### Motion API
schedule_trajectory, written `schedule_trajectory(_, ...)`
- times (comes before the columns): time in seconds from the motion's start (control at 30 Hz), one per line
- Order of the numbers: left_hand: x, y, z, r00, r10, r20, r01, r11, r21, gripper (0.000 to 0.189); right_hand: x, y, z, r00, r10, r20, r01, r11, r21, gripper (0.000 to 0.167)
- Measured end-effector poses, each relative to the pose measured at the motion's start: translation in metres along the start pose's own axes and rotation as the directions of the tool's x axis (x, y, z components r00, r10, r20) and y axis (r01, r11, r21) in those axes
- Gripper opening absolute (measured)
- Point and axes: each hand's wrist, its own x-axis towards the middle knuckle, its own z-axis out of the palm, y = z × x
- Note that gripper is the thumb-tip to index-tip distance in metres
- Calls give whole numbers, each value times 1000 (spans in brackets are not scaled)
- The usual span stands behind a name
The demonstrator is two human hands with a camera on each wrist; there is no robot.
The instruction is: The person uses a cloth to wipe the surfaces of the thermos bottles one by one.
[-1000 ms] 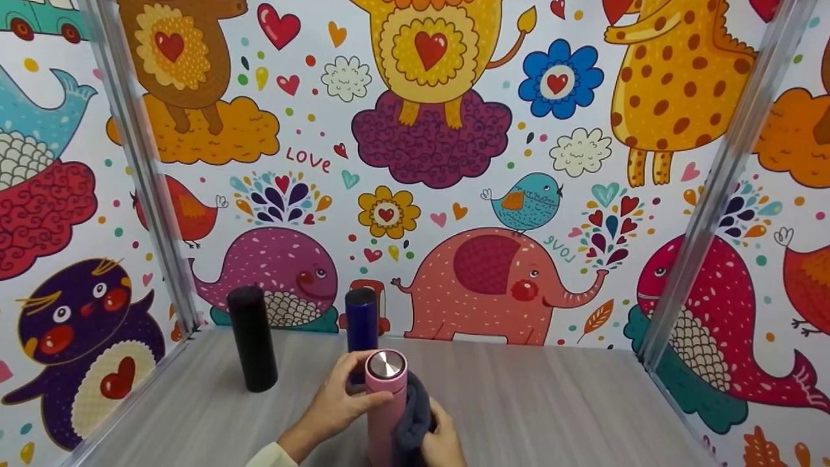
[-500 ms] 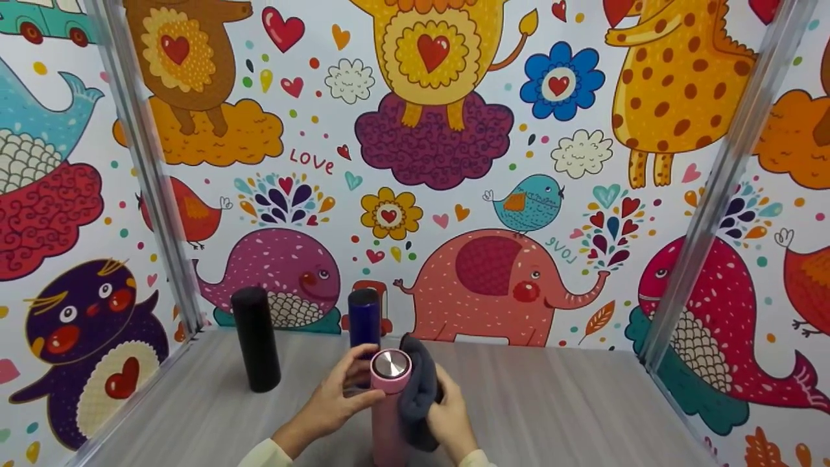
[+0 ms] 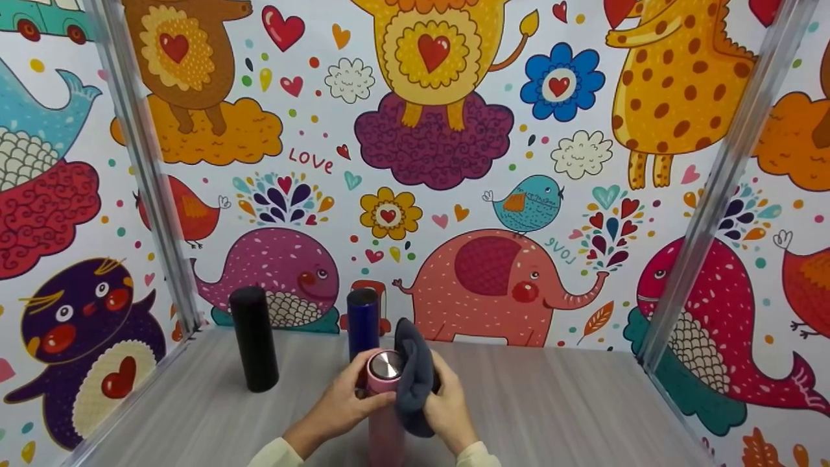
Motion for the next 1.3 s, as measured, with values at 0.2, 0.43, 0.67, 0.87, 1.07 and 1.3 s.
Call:
schedule_trajectory(0.2, 1, -2, -3, 1000, 7, -19, -6, 999, 49, 71, -7, 20, 0, 998, 38, 53, -40, 998, 41, 47)
schedule_trajectory(0.43, 3, -3, -12, 999, -15, 28, 14, 999, 31, 70, -22, 53, 5, 994, -34, 100, 25, 995, 92, 43)
schedule_trajectory(0.67, -4, -8, -12, 1000, -18, 25, 21, 991, -132, 63, -39, 84, 3, 982, -8, 187, -22, 987, 158, 50)
schedule_trajectory(0.87, -9, -12, -6, 999, 19, 29, -15, 992, -128, 59, -42, 90, 5, 984, 43, 176, -55, 996, 66, 50)
schedule_trajectory(1.07, -9, -11, 4, 999, 4, -54, -10, 994, -107, 71, -39, 84, 9, 992, 30, 125, -40, 996, 80, 48)
schedule_trajectory(1.3, -7, -13, 4, 994, -17, -108, 9, 998, -69, 72, -31, 63, 11, 997, -45, 63, 41, 997, 72, 44)
